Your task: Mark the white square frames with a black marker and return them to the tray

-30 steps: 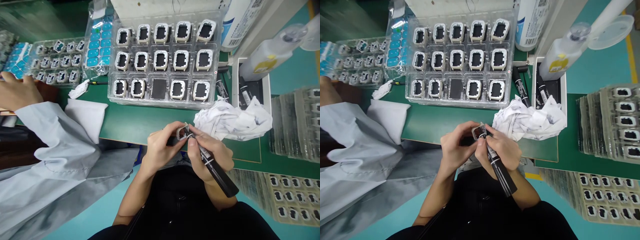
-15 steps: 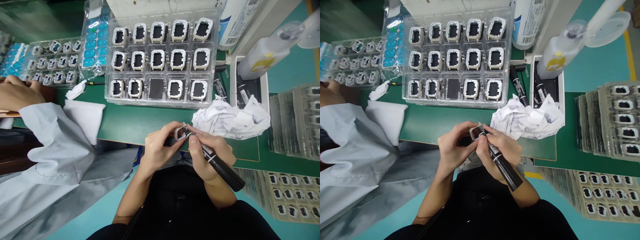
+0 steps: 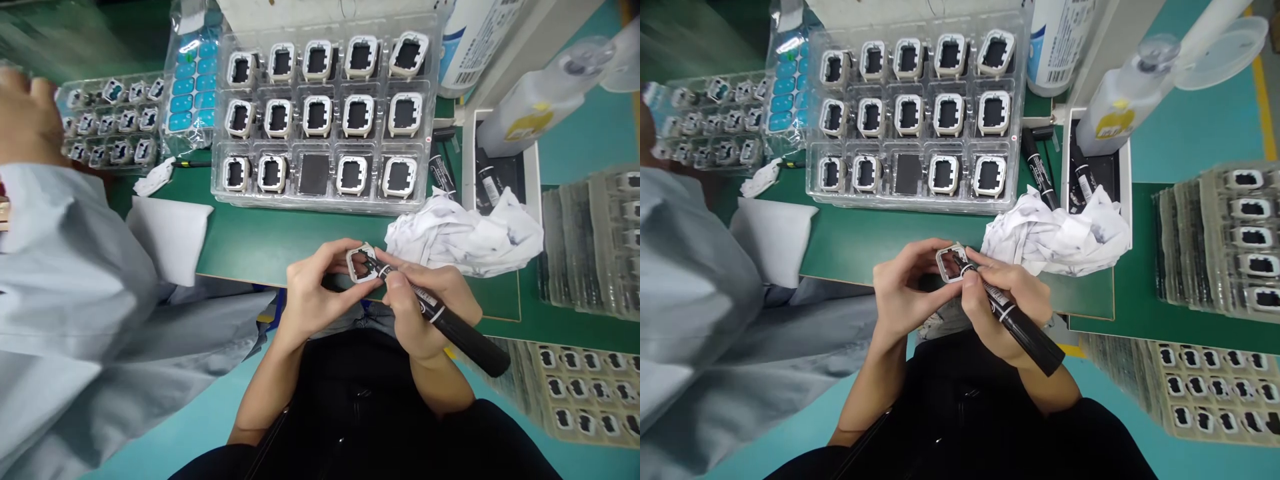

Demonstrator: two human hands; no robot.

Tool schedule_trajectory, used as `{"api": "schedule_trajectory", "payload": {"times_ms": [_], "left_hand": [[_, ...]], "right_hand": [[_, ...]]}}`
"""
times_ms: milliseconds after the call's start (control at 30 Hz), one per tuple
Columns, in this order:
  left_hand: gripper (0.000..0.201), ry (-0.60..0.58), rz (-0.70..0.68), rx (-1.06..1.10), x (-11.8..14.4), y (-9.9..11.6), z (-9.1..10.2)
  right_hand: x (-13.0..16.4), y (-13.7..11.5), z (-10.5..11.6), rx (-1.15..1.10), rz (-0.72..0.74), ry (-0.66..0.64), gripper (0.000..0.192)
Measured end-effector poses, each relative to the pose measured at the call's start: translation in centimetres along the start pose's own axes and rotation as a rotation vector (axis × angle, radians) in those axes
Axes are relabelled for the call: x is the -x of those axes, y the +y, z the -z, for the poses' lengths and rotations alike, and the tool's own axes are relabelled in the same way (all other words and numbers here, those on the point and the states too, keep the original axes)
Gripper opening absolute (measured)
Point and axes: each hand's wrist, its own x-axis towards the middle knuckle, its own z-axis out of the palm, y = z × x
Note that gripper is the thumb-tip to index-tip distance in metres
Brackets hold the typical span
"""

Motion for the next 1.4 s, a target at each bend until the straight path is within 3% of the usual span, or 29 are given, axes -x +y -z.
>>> {"api": "schedule_trajectory", "payload": {"times_ms": [233, 700, 1233, 1400], "left_hand": [[0.046, 0.010, -0.017, -0.049, -0.02, -0.01, -0.24], [0.037, 0.003, -0.039, -0.126, 0.20, -0.01, -0.43], [0.034, -0.008, -0.114, -0.243, 0.11, -0.12, -0.09], [0.039, -0.017, -0.061, -0.163, 0.22, -0.28, -0.12]], "right_hand": [[0.41, 0.21, 0.09, 0.071, 0.018, 0.013, 0.009], [0.49, 0.40, -0.23, 0.137, 0.042, 0.031, 0.011], [0.06, 0.28, -0.36, 0.166, 0.075, 0.035, 0.012], [-0.03, 0.15, 0.05, 0.136, 0.022, 0.006, 0.014]]}}
